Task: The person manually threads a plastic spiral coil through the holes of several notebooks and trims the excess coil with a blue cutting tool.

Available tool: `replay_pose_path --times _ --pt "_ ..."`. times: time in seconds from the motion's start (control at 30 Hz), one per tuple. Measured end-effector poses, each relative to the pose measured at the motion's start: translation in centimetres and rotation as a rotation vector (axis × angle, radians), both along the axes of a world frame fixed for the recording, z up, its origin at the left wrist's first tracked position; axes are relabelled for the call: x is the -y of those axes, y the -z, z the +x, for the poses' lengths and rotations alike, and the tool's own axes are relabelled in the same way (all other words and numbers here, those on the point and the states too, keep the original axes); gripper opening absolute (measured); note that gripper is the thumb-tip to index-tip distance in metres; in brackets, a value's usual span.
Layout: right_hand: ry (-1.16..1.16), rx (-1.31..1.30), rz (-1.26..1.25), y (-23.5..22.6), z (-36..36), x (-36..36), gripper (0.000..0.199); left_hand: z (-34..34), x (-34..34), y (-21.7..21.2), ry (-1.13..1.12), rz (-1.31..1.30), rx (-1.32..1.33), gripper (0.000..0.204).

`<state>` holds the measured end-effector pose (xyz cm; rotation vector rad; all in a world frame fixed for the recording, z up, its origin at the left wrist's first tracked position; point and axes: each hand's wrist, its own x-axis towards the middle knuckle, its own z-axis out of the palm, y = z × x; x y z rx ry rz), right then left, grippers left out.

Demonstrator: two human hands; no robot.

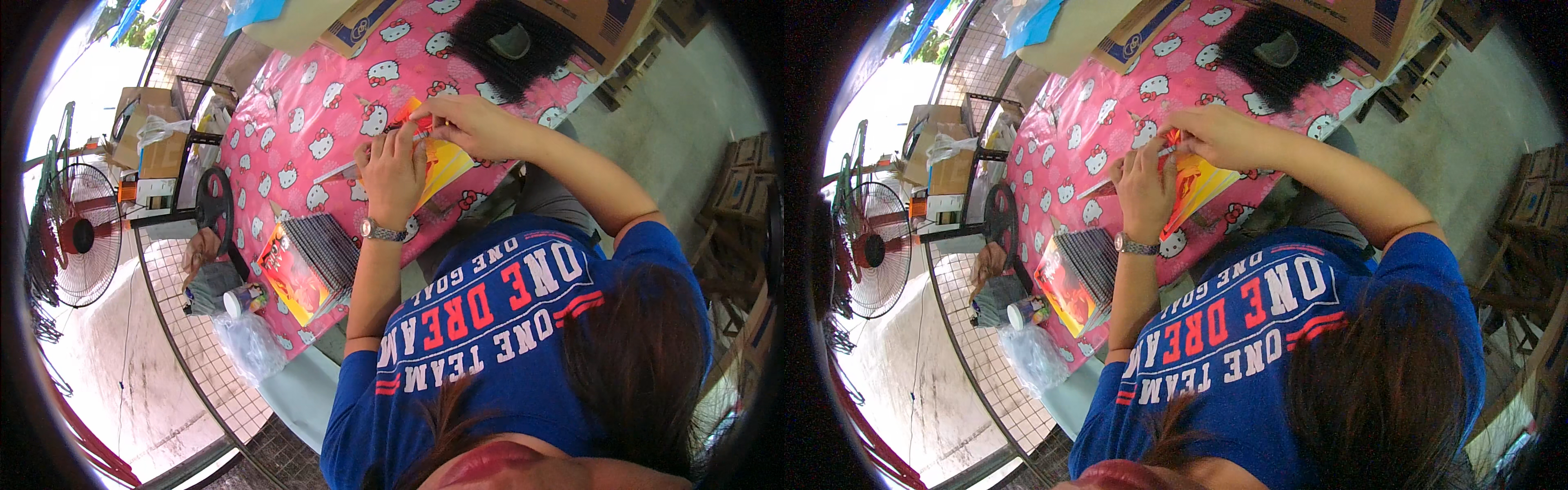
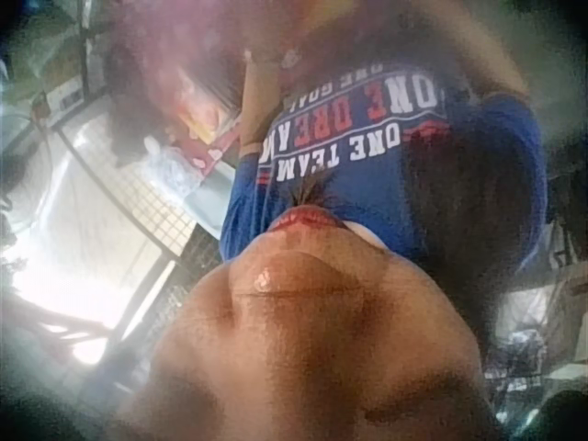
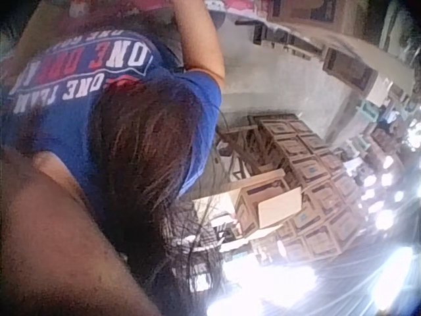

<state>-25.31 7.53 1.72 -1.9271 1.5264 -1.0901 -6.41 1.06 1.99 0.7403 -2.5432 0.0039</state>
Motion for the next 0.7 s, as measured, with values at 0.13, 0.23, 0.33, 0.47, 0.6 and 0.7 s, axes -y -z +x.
replay_pose_path --times 0.13,0.23,0.33,0.47,0.6,0.7 --pt "0.042 -0.118 -0.139 -0.3 0.3 -0.3 0.035 -0.3 -0.2 -0.1 0.016 0.010 0.040 0.025" --pt "-0.077 -0.068 0.015 -2.0 0.0 -0.4 0.034 0.1 0.0 0.1 0.037 -0.003 0.022 0.022" --pt "-0.013 0.462 0.521 -2.7 -1.5 1.7 0.037 0.4 0.1 0.1 0.034 0.045 0.021 0.021" --pt "0.815 -0.662 0.315 6.4 -10.8 6.1 0.065 0.6 0.6 -0.1 0.074 0.077 0.023 0.018" --pt "0.765 -0.623 0.358 10.1 -14.7 6.0 0.059 1.1 0.0 0.5 -0.033 0.056 -0.018 0.022" --pt "0.401 -0.395 -0.001 7.8 -13.2 6.3 0.049 1.3 -0.3 1.0 -0.164 0.022 -0.137 0.030"
